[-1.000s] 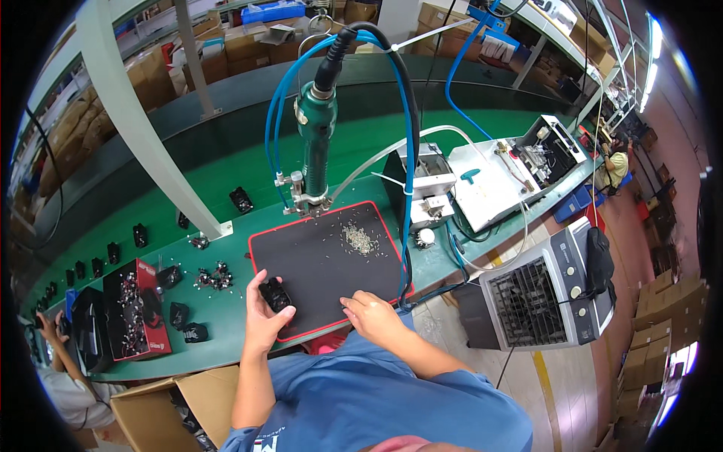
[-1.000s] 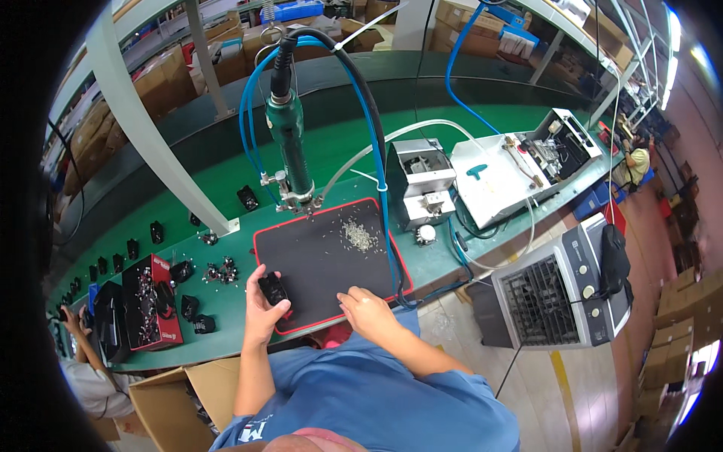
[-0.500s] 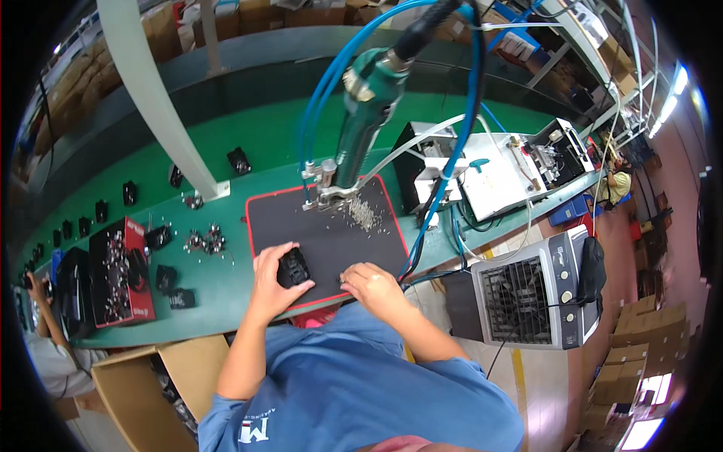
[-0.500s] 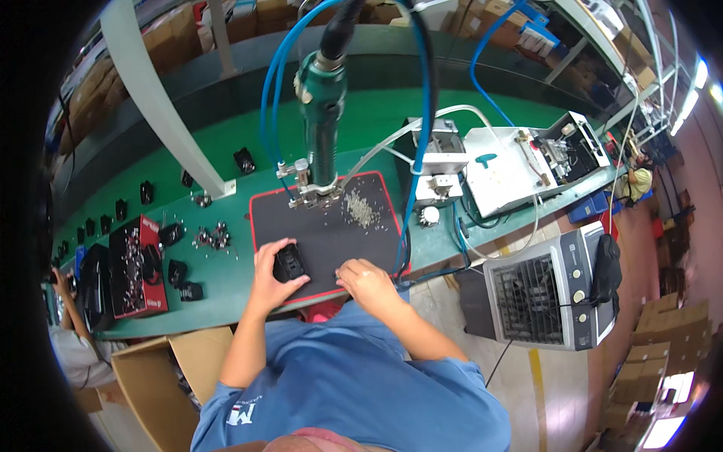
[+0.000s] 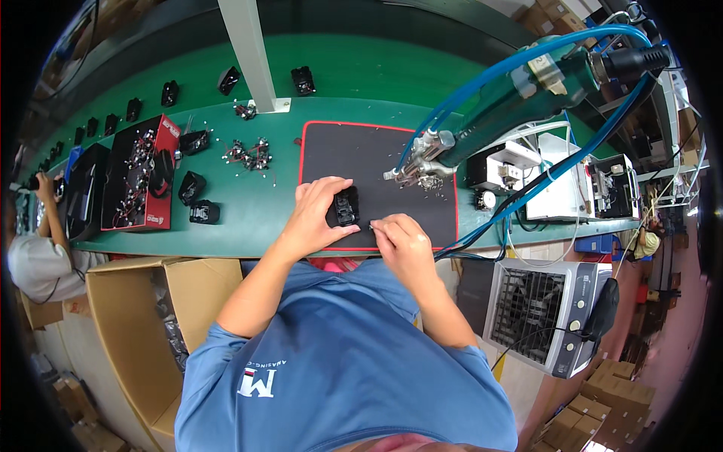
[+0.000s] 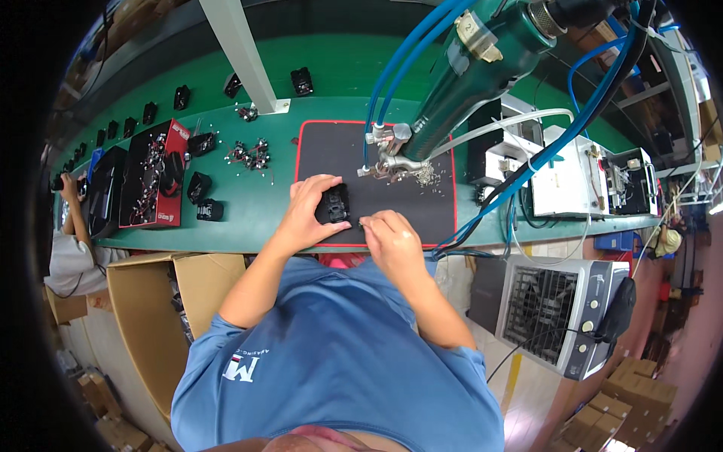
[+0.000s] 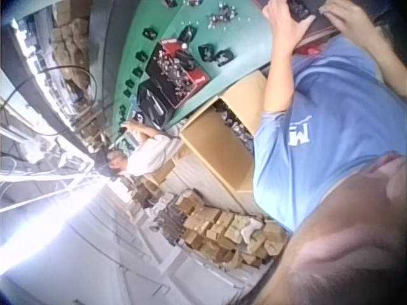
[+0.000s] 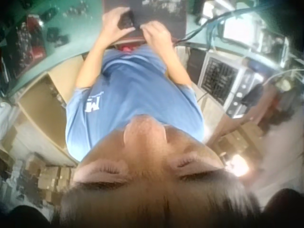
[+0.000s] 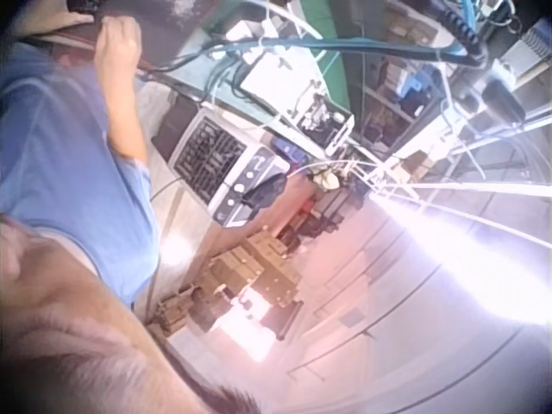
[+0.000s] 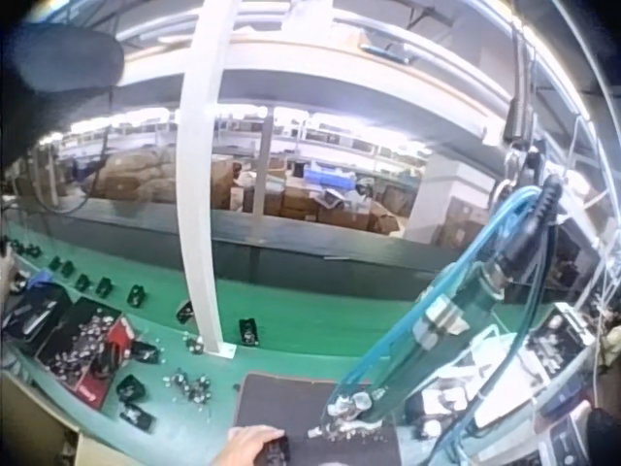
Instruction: The person fastens screws into plastic electronic housings using an electric screwdriver on an assembly line.
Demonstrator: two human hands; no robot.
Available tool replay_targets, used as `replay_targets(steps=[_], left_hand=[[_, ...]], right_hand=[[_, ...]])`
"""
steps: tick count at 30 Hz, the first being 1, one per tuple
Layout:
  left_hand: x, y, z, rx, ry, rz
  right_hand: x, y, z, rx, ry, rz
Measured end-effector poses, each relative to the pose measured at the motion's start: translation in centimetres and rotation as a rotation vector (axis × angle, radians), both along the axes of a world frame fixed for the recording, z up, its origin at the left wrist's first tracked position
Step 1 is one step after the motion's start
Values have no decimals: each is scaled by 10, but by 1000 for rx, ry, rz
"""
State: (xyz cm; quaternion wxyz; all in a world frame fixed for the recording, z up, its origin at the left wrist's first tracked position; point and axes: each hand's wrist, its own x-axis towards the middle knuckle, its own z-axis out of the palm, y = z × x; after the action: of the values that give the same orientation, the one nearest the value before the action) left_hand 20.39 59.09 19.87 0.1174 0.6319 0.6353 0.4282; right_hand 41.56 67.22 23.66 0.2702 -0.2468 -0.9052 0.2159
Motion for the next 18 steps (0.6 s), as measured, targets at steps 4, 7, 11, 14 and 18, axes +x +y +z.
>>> replay_targets(steps=[4,7,11,14,18], left_hand=[[0,-2,-2,2,31,-11],[2,-3,1,-13,22,-15],[3,-3,-2,-2,17,-4],[4,4,-5,5,17,-35],[0,3,-6,27,23,-57]], right_hand=[[-30,-13,0,14,135,-39],[-40,-15,-4,36,131,-57],[-43,-15,-6,59,135,-65],[-41,-13,-7,61,137,-65],[-40,-10,-10,51,109,-47]])
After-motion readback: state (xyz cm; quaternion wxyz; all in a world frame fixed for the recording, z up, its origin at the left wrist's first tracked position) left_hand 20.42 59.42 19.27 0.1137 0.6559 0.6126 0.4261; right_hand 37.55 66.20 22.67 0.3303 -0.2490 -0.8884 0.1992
